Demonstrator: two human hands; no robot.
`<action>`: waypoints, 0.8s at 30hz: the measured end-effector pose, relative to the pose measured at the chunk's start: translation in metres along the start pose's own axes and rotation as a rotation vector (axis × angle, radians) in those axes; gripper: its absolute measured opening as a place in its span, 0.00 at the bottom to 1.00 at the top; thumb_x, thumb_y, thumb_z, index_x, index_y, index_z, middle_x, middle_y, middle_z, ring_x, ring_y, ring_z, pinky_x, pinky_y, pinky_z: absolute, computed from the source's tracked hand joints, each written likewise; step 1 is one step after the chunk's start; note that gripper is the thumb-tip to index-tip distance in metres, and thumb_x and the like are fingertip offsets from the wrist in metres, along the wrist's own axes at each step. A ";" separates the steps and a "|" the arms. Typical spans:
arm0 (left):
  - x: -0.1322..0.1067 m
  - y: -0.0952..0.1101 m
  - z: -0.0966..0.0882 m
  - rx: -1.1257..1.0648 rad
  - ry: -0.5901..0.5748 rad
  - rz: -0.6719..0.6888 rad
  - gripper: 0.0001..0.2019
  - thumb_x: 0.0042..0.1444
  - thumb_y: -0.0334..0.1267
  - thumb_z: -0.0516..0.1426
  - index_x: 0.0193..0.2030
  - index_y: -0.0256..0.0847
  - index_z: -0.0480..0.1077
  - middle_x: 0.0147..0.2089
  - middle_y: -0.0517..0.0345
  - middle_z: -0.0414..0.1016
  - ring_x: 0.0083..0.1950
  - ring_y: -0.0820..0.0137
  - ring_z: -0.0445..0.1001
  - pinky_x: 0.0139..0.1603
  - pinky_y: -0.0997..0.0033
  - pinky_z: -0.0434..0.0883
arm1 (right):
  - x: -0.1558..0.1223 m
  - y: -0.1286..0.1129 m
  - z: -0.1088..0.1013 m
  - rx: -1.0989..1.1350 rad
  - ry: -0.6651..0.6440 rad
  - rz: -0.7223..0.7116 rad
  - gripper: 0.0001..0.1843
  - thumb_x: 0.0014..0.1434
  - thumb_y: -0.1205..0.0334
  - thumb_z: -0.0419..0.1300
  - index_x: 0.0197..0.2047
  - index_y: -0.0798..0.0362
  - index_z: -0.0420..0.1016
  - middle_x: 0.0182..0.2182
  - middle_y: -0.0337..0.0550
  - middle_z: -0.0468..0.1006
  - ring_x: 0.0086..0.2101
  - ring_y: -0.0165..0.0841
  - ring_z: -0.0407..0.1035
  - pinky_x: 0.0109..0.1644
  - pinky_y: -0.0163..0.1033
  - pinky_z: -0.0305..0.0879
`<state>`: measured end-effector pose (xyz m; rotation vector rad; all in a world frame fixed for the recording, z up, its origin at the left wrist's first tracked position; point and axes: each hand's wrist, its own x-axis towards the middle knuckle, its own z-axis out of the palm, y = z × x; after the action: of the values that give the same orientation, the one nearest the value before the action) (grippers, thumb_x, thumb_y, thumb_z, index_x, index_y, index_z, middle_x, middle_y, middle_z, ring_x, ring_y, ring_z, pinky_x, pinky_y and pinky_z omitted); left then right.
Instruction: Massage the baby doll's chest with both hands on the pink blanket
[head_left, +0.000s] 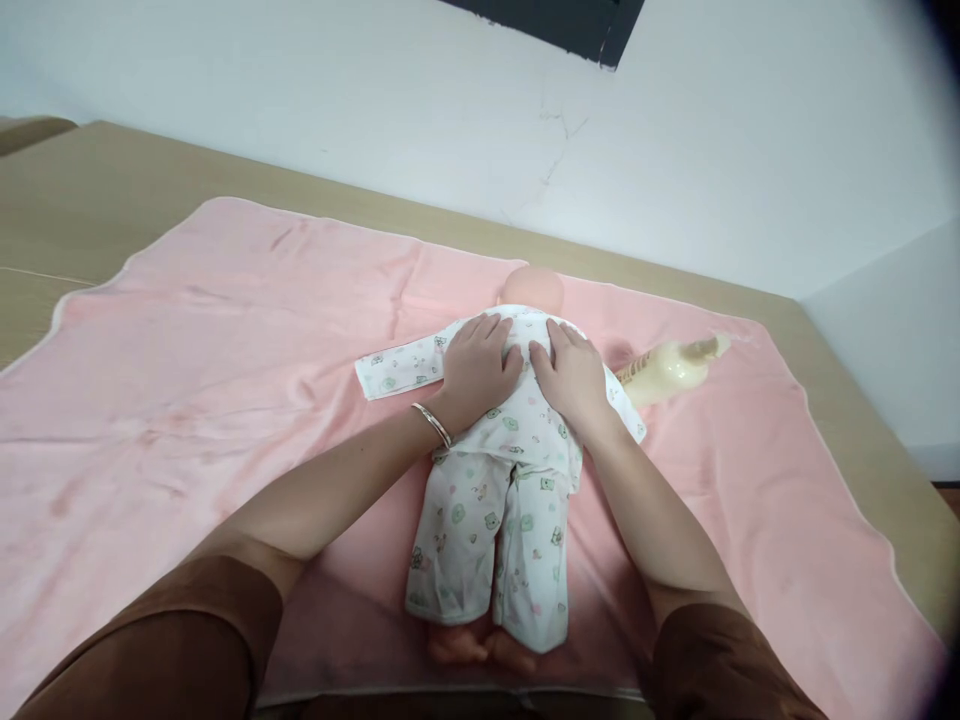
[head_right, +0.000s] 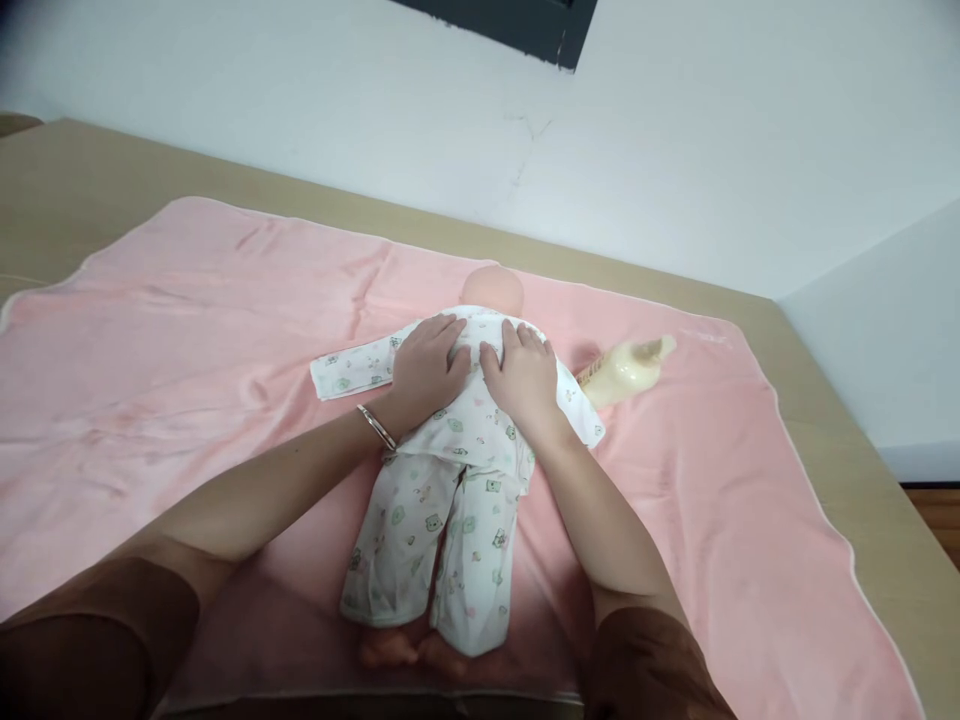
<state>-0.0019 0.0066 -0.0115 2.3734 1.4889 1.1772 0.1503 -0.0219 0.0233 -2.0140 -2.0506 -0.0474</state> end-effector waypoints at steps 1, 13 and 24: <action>0.001 0.000 0.001 -0.004 -0.009 -0.008 0.19 0.62 0.37 0.52 0.58 0.35 0.72 0.60 0.43 0.75 0.64 0.54 0.70 0.69 0.50 0.66 | 0.001 0.001 0.003 0.024 0.018 -0.006 0.32 0.72 0.50 0.42 0.69 0.61 0.62 0.65 0.61 0.69 0.65 0.49 0.61 0.67 0.55 0.54; 0.002 -0.003 0.004 -0.070 0.010 -0.020 0.20 0.60 0.35 0.52 0.58 0.37 0.72 0.60 0.46 0.76 0.64 0.55 0.71 0.69 0.49 0.66 | 0.000 0.001 0.006 0.075 0.046 0.000 0.32 0.71 0.50 0.42 0.69 0.60 0.63 0.65 0.59 0.70 0.64 0.49 0.62 0.68 0.55 0.53; 0.002 -0.004 0.006 -0.070 -0.004 -0.021 0.20 0.59 0.35 0.52 0.57 0.37 0.72 0.60 0.45 0.76 0.64 0.55 0.71 0.69 0.50 0.66 | 0.000 0.002 0.006 0.080 0.056 -0.009 0.32 0.71 0.50 0.42 0.69 0.59 0.63 0.63 0.58 0.71 0.63 0.48 0.63 0.68 0.54 0.54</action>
<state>-0.0009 0.0124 -0.0162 2.3084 1.4424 1.1985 0.1510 -0.0210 0.0176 -1.9341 -1.9950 -0.0222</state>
